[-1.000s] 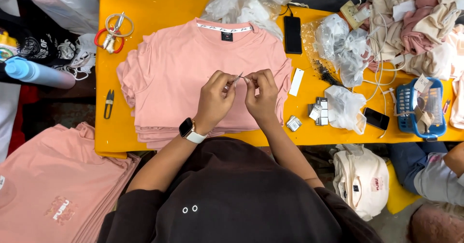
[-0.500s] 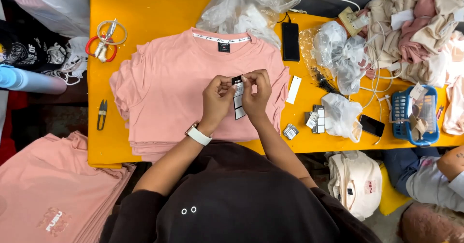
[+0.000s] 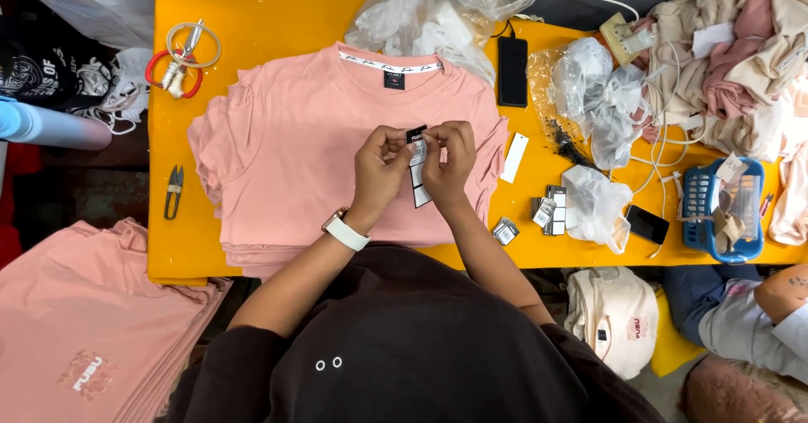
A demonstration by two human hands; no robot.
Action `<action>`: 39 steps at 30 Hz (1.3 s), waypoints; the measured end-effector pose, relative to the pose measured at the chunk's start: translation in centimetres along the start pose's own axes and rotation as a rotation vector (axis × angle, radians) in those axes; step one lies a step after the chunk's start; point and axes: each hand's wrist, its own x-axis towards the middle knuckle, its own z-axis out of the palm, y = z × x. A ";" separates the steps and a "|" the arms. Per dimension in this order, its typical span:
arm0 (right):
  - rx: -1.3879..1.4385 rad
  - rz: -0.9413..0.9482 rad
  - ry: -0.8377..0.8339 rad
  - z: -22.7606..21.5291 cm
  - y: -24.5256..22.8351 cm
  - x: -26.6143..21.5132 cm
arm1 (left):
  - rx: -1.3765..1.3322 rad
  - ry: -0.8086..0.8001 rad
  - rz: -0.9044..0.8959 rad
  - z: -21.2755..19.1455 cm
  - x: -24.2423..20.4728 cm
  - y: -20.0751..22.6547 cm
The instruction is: Attaching brand tags to the neck area of t-shirts using plastic fasteners in a factory setting.
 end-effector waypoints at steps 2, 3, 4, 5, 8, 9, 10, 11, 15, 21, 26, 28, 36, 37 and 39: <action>0.040 0.031 0.016 0.0 -0.1 0.0 | -0.074 -0.011 -0.021 0.1 0.1 -1.0; 0.043 0.029 0.015 -0.1 -0.2 0.1 | -0.074 -0.009 -0.020 0.2 0.1 -0.7; 0.042 0.022 0.015 -0.1 -0.3 0.2 | -0.062 -0.013 -0.013 0.3 0.0 -0.4; 0.041 0.016 0.015 -0.2 -0.4 0.2 | -0.050 -0.018 -0.006 0.3 -0.1 0.0; -0.020 -0.029 0.001 -0.5 -0.4 0.3 | -0.010 -0.008 0.008 0.2 -0.2 0.5; -0.021 -0.029 0.002 -0.5 -0.3 0.4 | -0.010 -0.009 0.009 0.1 -0.3 0.7; -0.042 -0.057 -0.009 -0.6 -0.3 0.4 | 0.024 -0.004 0.023 0.1 -0.3 0.8; -0.064 -0.085 -0.019 -0.7 -0.3 0.5 | 0.058 0.000 0.037 0.1 -0.4 0.9; -0.085 -0.105 -0.013 -0.9 -0.1 0.2 | 0.077 0.011 0.056 0.2 -0.5 1.8; -0.122 -0.125 -0.011 -1.3 -0.4 0.2 | 0.061 0.018 0.067 0.1 -0.7 1.8; -0.115 -0.117 -0.002 -1.3 -0.8 0.2 | 0.061 0.019 0.085 0.1 -0.7 1.3; -0.120 -0.128 -0.008 -1.3 -0.8 0.2 | 0.057 0.019 0.089 0.1 -0.8 1.8; -0.124 -0.134 0.003 -0.4 -0.1 -0.6 | 0.077 0.032 0.121 0.4 -1.2 1.3; -0.113 -0.121 0.012 -0.4 -0.1 -0.6 | 0.042 0.029 0.094 0.5 -1.2 0.8; -0.101 -0.106 0.019 -0.3 0.0 -0.6 | 0.009 0.029 0.065 0.4 -1.1 -0.2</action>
